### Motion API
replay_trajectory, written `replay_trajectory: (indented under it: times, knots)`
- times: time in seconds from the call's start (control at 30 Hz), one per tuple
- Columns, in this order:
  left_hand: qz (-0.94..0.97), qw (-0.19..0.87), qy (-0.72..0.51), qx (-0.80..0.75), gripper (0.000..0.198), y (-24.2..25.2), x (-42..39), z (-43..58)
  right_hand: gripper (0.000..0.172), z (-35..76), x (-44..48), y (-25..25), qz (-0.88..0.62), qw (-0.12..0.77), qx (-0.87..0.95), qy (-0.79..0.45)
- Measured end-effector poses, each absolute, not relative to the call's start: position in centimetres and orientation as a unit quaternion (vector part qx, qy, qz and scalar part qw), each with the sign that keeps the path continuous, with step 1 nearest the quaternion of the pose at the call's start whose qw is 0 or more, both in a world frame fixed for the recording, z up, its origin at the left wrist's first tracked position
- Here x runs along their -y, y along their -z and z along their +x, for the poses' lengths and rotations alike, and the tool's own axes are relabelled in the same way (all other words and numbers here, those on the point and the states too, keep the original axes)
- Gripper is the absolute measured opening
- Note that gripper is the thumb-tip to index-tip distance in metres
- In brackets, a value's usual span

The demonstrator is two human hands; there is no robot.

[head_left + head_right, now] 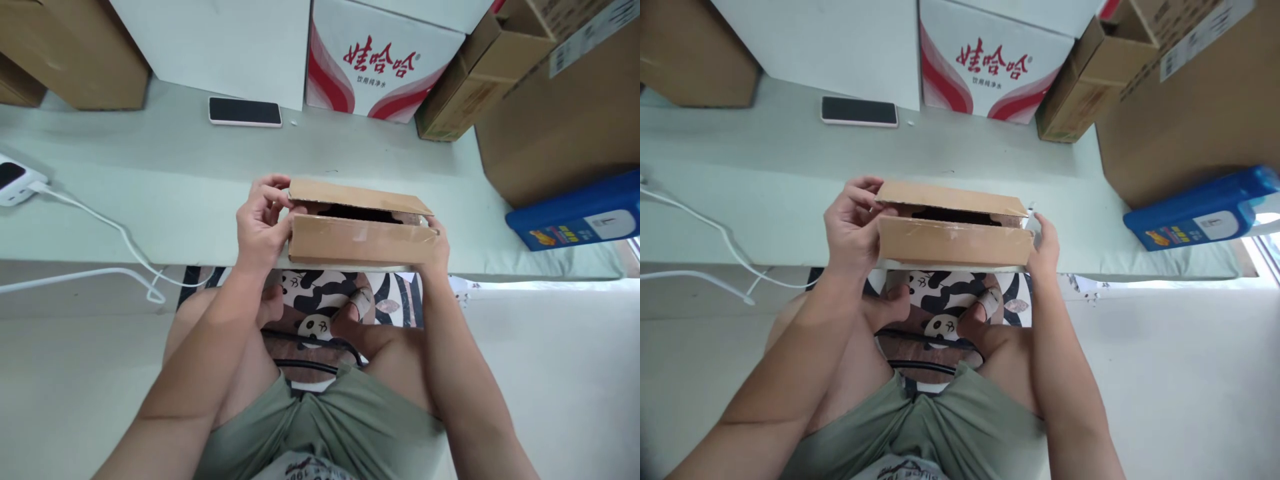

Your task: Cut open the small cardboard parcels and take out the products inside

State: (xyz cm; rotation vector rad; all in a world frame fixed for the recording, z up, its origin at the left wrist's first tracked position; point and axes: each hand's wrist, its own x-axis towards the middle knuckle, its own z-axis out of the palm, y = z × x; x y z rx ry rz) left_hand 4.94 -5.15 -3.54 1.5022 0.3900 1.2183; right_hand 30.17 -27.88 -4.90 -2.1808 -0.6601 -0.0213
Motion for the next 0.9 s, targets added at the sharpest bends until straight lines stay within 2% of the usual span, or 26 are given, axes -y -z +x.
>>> replay_trajectory:
  times: [0.03, 0.17, 0.27, 0.37, 0.5, 0.63, 0.7, 0.83, 0.9]
  knots:
    - [0.646, 0.546, -0.508, -0.160, 0.043, 3.4, 5.2, 4.8, 0.045, 29.5, 28.0, 4.6, -0.847, 0.459, 0.268, 0.019]
    - [0.701, 0.534, -0.461, -0.102, 0.045, 3.4, 5.3, 4.4, 0.009, 26.0, 28.6, 2.9, -0.713, 0.620, 0.322, 0.055]
    - [0.740, 0.521, -0.422, -0.054, 0.053, 3.9, 5.3, 4.2, 0.015, 23.9, 29.1, 2.0, -0.658, 0.637, 0.391, 0.090]
    - [0.772, 0.506, -0.384, -0.014, 0.059, 4.1, 5.5, 4.1, 0.029, 23.1, 29.7, 1.6, -0.650, 0.613, 0.439, 0.095]
    - [0.785, 0.503, -0.360, -0.046, 0.070, 3.7, 6.0, 3.6, 0.049, 23.4, 30.3, 1.6, -0.654, 0.532, 0.531, 0.086]
    - [0.769, 0.482, -0.413, -0.066, 0.070, 3.2, 6.1, 3.3, 0.060, 23.4, 30.3, 1.7, -0.667, 0.469, 0.570, 0.101]
    - [0.753, 0.484, -0.440, -0.069, 0.070, 3.0, 6.1, 3.3, 0.057, 23.2, 30.1, 1.7, -0.656, 0.466, 0.581, 0.118]
    - [0.708, 0.505, -0.490, -0.063, 0.067, 2.4, 6.4, 3.4, 0.038, 22.3, 29.4, 1.7, -0.616, 0.512, 0.570, 0.182]
    - [0.695, 0.499, -0.515, -0.046, 0.063, 2.2, 6.4, 3.6, 0.036, 22.0, 29.0, 1.8, -0.621, 0.518, 0.542, 0.227]
